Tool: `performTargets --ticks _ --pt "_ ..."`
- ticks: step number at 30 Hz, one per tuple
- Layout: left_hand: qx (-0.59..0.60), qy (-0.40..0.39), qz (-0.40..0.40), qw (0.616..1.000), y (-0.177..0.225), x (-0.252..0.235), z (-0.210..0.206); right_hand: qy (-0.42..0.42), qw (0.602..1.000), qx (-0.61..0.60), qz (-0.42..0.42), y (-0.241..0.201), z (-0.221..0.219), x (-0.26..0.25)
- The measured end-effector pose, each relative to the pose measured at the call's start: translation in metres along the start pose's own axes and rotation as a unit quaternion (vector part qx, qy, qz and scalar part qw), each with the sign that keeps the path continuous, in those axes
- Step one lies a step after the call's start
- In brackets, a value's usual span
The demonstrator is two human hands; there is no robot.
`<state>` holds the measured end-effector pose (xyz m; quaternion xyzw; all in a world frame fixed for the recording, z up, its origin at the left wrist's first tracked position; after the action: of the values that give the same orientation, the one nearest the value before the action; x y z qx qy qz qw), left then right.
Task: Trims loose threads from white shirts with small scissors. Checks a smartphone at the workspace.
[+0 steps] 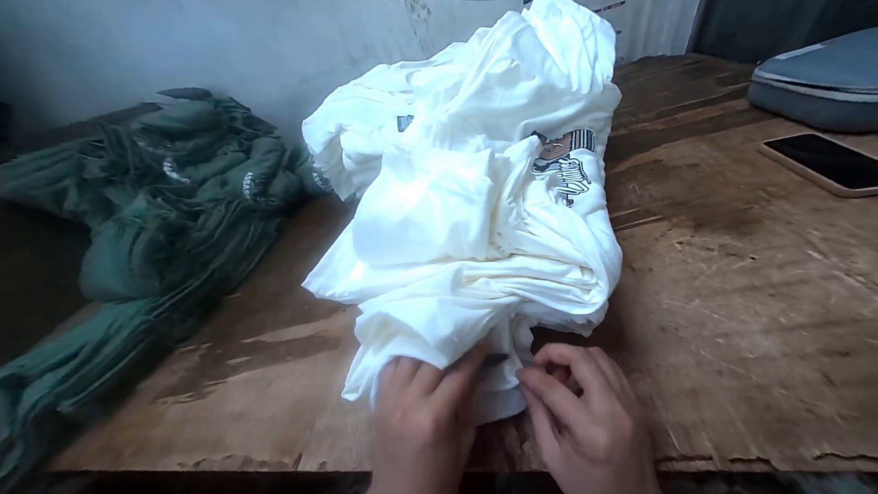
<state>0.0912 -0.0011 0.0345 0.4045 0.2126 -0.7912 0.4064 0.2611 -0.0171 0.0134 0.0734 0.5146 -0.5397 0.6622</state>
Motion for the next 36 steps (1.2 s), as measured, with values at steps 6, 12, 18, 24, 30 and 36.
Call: performTargets --ticks 6,12,18,24,30,36 --pt "0.008 -0.034 -0.008 0.999 0.004 0.003 0.013 -0.005 0.987 -0.112 -0.112 0.009 0.016 0.013" --pt "-0.022 -0.010 -0.017 1.000 0.011 0.003 -0.002 -0.228 0.964 -0.100 -0.093 0.001 0.032 0.005" --pt "0.058 -0.052 0.007 0.997 0.008 0.012 0.001 -0.120 0.986 -0.004 -0.115 -0.001 0.021 0.003" --pt "0.172 -0.013 0.041 0.984 -0.022 -0.009 0.000 -0.020 0.930 -0.347 -0.120 -0.009 -0.030 -0.023" --pt "0.351 -0.024 0.197 0.915 -0.056 -0.030 -0.015 -0.039 0.926 -0.354 -0.127 -0.012 -0.037 -0.032" --pt "0.419 -0.039 0.230 0.878 -0.056 -0.030 -0.016 -0.064 0.945 -0.301 -0.112 -0.012 -0.047 -0.025"
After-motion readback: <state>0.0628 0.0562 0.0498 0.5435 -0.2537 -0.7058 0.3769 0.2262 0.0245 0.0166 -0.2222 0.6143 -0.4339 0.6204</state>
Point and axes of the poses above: each hand's wrist, its own x-axis away from the middle knuckle, its own z-axis out of the back of the hand, y = z × x, the point moved 4 cm from there along -x, towards the middle knuckle, and after that the axes turned 8 degrees about -z, right-handed, at the moved point
